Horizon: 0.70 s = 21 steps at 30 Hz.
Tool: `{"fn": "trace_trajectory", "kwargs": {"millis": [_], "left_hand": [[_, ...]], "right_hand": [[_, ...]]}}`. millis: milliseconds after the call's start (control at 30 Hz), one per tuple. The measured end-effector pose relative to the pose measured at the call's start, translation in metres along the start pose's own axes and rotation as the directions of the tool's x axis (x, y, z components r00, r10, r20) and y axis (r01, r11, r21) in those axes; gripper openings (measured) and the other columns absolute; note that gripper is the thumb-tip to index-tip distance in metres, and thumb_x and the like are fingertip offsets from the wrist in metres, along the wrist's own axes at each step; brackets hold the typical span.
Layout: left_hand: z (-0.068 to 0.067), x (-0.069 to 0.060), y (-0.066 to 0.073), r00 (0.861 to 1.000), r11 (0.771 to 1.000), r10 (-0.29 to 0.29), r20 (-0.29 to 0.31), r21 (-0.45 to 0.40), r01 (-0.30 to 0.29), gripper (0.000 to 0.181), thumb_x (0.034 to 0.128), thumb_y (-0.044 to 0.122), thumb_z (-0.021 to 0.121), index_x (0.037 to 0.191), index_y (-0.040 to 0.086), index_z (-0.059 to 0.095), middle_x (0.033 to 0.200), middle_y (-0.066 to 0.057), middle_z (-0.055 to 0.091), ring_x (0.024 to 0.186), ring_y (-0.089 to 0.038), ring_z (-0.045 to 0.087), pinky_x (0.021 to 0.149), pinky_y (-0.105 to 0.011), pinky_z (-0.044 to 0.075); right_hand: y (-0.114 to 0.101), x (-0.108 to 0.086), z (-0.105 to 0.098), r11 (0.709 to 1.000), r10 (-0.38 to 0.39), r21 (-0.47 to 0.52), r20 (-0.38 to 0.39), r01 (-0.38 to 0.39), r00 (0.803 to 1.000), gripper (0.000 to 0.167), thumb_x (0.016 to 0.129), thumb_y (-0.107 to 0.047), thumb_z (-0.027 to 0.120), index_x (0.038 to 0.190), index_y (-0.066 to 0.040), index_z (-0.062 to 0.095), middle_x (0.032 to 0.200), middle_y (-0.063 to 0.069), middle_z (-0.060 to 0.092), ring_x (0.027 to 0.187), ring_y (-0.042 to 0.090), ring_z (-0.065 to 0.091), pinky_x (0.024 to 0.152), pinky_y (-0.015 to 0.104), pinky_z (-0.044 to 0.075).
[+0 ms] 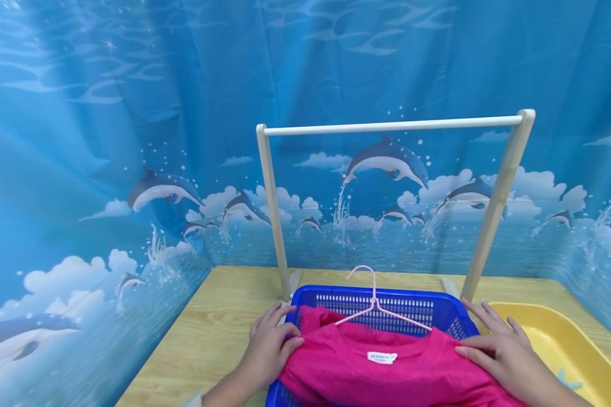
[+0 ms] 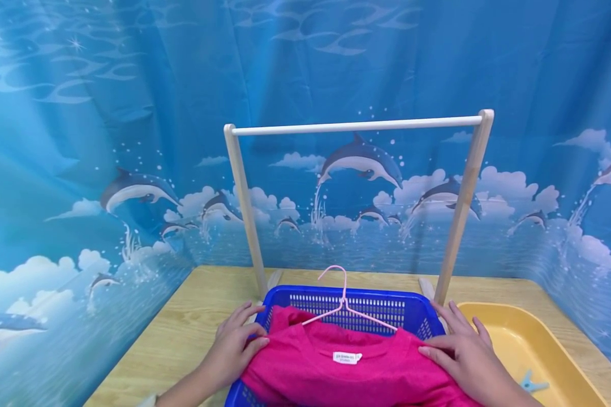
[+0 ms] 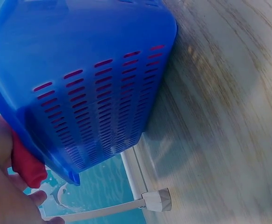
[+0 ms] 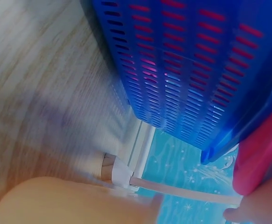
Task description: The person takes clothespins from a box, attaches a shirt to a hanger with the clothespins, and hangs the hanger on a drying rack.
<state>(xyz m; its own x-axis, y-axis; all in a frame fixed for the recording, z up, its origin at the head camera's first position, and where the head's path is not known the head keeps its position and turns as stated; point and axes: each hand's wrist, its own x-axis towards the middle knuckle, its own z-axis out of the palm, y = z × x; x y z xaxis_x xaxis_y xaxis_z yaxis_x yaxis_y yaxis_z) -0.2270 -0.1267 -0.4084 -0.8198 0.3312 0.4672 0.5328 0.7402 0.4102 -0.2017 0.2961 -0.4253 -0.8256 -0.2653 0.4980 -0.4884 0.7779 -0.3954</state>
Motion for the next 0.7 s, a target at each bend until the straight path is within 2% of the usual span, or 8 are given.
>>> {"fn": "trace_trajectory", "kwargs": {"millis": [233, 433, 533, 700], "left_hand": [[-0.0001, 0.0001, 0.0000, 1.000, 0.999, 0.002, 0.008, -0.037, -0.002, 0.011, 0.0880, 0.015, 0.069, 0.080, 0.017, 0.063, 0.131, -0.016, 0.057, 0.131, -0.045, 0.041, 0.100, -0.070, 0.028], [0.0026, -0.0003, 0.0004, 0.998, 0.995, 0.055, -0.043, -0.081, -0.058, 0.012, 0.0903, 0.012, 0.065, 0.081, 0.016, 0.058, 0.129, -0.017, 0.059, 0.129, -0.045, 0.043, 0.099, -0.070, 0.030], [0.0047, -0.0006, 0.0006, 0.994, 0.991, 0.072, -0.082, -0.104, -0.080, 0.012, 0.0907, 0.010, 0.064, 0.082, 0.015, 0.058, 0.127, -0.017, 0.060, 0.128, -0.046, 0.044, 0.099, -0.069, 0.031], [0.0076, 0.0000, -0.0002, 0.980, 0.984, 0.119, -0.159, -0.111, -0.138, 0.010, 0.0899, 0.007, 0.064, 0.083, 0.013, 0.058, 0.123, -0.019, 0.061, 0.125, -0.048, 0.047, 0.098, -0.067, 0.034]], "right_hand": [[-0.0004, 0.0007, -0.0024, 1.000, 0.011, 0.004, -0.019, -0.011, 1.000, 0.014, 0.082, -0.016, 0.077, 0.084, -0.030, 0.077, 0.144, 0.026, 0.041, 0.140, 0.054, 0.012, 0.107, 0.068, -0.014], [0.0006, 0.0010, -0.0022, 1.000, -0.026, -0.008, -0.062, 0.026, 0.998, 0.014, 0.079, -0.012, 0.079, 0.087, -0.024, 0.078, 0.143, 0.027, 0.042, 0.142, 0.050, 0.012, 0.109, 0.066, -0.012], [0.0003, 0.0006, -0.0019, 0.999, -0.050, -0.010, -0.092, 0.049, 0.994, 0.017, 0.077, -0.010, 0.080, 0.089, -0.022, 0.079, 0.145, 0.023, 0.041, 0.146, 0.040, 0.010, 0.111, 0.064, -0.011], [-0.0002, 0.0001, -0.0032, 0.995, -0.102, 0.000, -0.165, 0.103, 0.981, 0.023, 0.074, -0.005, 0.081, 0.090, -0.020, 0.078, 0.153, 0.005, 0.037, 0.148, 0.012, 0.006, 0.115, 0.059, -0.007]]}}
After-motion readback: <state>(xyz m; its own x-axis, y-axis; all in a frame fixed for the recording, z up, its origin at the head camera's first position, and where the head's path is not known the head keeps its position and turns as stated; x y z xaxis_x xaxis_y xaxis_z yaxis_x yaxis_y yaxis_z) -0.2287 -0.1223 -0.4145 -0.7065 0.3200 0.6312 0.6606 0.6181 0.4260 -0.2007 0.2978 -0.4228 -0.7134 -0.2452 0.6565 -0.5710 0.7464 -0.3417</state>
